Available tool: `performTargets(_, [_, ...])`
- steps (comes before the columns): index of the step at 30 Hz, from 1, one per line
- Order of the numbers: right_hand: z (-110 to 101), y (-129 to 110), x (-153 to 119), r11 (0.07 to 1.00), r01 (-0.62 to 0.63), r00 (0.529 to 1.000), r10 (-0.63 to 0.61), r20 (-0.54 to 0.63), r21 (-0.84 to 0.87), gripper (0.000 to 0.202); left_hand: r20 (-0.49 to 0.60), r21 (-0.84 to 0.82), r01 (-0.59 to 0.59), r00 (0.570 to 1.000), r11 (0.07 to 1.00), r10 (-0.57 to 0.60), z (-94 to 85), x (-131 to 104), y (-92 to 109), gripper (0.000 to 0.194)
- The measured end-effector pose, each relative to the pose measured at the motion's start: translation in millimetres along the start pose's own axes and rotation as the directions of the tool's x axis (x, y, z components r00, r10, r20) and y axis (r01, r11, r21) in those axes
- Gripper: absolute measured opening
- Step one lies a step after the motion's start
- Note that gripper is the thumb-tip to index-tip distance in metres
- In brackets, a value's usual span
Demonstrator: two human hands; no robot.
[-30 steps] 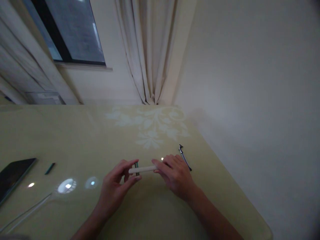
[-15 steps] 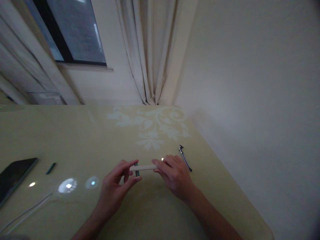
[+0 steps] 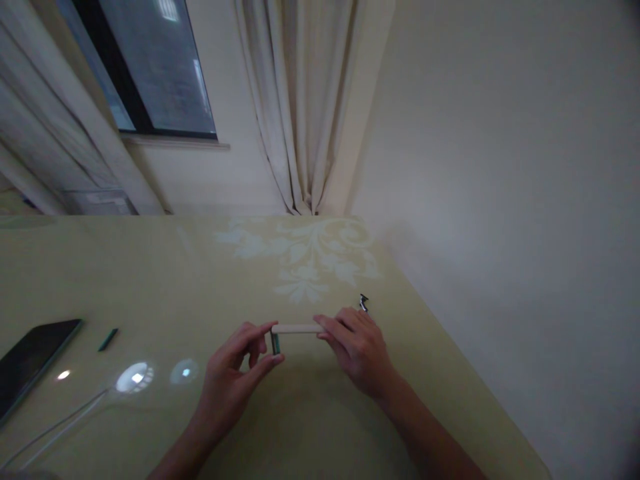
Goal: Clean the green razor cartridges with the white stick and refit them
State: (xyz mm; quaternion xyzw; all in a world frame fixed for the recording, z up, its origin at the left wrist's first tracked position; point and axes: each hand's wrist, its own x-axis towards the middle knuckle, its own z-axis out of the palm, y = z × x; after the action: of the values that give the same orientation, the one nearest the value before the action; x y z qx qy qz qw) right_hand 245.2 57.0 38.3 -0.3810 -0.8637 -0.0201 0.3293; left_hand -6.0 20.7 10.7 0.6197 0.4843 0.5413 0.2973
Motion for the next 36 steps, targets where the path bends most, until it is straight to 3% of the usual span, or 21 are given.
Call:
performTargets(5, [2,1,-1,0.999,0.041,0.998,-0.041,0.039,0.007,0.036,0.010,0.014,0.010,1.000,1.000,-0.011,3.5,1,0,0.039])
performTargets(10, [5,2,-2,1.000,-0.024,1.000,0.024,0.008,-0.010,0.033,-0.004,0.013,-0.016,1.000,1.000,0.016,5.6,2,-1,0.036])
performTargets(14, [8,1,-2,0.998,0.055,0.997,-0.054,0.057,-0.018,0.029,0.003,0.019,-0.005,1.000,1.000,0.005,5.7,4,-2,0.038])
performTargets(18, [8,1,-1,0.999,-0.012,1.000,0.012,-0.009,-0.037,0.032,-0.017,0.003,-0.030,0.999,1.000,0.030,4.7,4,-5,0.037])
performTargets(23, [6,1,0,0.998,0.055,0.998,-0.055,0.010,-0.026,0.034,-0.015,0.015,-0.014,1.000,1.000,0.014,4.1,6,-5,0.038])
performTargets(28, [2,10,1,0.999,-0.040,0.997,0.038,-0.069,-0.029,0.035,-0.027,0.002,-0.034,0.999,0.999,0.035,5.2,9,-3,0.037])
performTargets(33, [7,5,1,0.995,0.060,0.998,-0.062,-0.021,-0.074,0.031,-0.037,0.005,-0.017,0.999,1.000,0.017,7.6,11,-4,0.038])
performTargets(36, [6,6,1,0.996,0.050,0.996,-0.055,-0.069,-0.068,0.035,-0.039,-0.023,-0.022,0.999,0.999,0.021,9.4,13,-6,0.038])
